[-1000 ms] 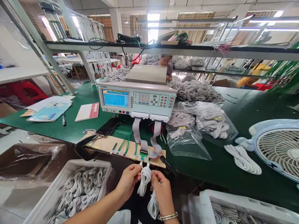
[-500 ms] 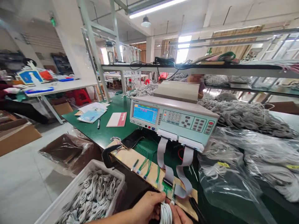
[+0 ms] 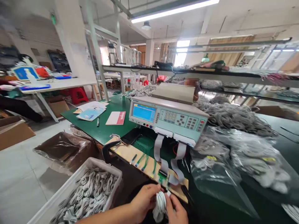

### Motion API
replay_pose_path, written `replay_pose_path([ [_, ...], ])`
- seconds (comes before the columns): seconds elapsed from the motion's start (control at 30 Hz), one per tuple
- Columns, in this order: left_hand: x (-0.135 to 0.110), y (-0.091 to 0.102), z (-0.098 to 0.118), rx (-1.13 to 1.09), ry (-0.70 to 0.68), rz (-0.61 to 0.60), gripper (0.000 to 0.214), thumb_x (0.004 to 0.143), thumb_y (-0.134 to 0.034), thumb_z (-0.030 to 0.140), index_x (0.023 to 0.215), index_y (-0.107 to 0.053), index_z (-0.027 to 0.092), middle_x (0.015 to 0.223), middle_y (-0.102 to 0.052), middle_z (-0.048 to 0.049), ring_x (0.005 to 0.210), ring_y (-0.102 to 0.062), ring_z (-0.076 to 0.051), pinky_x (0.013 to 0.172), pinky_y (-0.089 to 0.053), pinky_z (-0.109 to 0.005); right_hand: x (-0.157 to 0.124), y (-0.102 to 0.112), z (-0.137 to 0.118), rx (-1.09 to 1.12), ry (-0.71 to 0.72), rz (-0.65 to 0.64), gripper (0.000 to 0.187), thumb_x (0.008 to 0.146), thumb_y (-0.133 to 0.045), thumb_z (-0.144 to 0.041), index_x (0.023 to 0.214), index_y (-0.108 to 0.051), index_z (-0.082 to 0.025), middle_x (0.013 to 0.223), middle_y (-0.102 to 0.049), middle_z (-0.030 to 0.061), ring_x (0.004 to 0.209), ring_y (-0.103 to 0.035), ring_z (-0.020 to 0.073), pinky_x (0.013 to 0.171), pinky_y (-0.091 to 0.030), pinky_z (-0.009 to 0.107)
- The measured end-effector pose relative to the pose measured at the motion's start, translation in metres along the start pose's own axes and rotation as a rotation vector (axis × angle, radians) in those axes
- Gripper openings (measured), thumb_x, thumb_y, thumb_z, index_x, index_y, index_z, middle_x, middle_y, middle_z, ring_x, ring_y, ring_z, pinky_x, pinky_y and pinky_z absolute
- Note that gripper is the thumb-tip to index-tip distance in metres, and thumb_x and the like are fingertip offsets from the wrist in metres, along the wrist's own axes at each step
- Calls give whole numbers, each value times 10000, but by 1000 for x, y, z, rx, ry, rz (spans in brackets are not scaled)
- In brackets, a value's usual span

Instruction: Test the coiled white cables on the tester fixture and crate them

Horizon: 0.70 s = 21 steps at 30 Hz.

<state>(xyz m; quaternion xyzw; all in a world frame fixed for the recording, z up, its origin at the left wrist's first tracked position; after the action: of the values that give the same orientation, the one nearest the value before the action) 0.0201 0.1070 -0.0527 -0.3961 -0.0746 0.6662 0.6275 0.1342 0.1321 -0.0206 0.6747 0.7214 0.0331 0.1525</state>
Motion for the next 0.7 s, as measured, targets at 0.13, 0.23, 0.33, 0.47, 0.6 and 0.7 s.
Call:
replay_pose_path([
  [0.13, -10, 0, 5, 49, -64, -40, 339, 625, -589, 453, 712, -538, 129, 555, -431, 29, 498, -387, -67, 513, -287, -194, -14, -4, 6, 132, -25, 32, 370, 580, -623, -439, 793, -637, -136, 633, -656, 46, 594, -589, 199, 503, -454, 231],
  [0.23, -10, 0, -2, 37, -16, -73, 328, 650, -561, 463, 722, -515, 146, 554, -422, 36, 510, -407, -74, 541, -328, -208, -18, -9, 9, 194, -51, 36, 320, 629, -599, -400, 785, -632, -123, 572, -631, 35, 477, -534, 146, 419, -398, 208],
  [0.33, -9, 0, -6, 44, 10, -90, 322, 660, -547, 469, 726, -505, 156, 550, -406, 44, 514, -418, -78, 560, -358, -223, -17, -14, 8, 215, -58, -9, 285, 662, -581, -355, 801, -632, -112, 558, -619, 31, 452, -504, 128, 400, -366, 200],
  [0.47, -9, -3, -2, 69, -16, -113, 310, 678, -533, 456, 709, -492, 150, 577, -434, 32, 536, -434, -83, 588, -387, -245, -15, -10, 1, 170, -29, 7, 230, 657, -603, -314, 770, -642, -118, 568, -621, 23, 491, -515, 136, 428, -370, 202],
  [0.6, -8, -5, 2, 86, -34, -119, 317, 681, -527, 458, 685, -475, 145, 586, -447, 26, 542, -427, -81, 588, -396, -247, -12, -10, 4, 243, -56, 47, 215, 611, -662, -297, 731, -642, -119, 570, -623, 17, 518, -533, 147, 475, -400, 216],
  [0.7, -5, -3, 2, 91, -43, -109, 326, 662, -542, 462, 657, -460, 147, 585, -429, 29, 533, -398, -76, 540, -382, -221, -12, -17, 19, 448, -141, 92, 235, 627, -649, -340, 716, -619, -124, 540, -613, 11, 508, -554, 160, 474, -419, 233],
])
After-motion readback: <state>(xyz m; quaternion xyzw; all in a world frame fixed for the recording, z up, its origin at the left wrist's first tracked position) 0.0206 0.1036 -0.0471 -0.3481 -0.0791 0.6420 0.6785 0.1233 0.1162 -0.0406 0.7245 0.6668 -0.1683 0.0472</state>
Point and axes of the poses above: each hand's wrist, its own x-axis towards the middle knuckle, its own y-axis out of the back of the hand, z = x × y, the point moved 10 cm from there along x, towards the middle knuckle
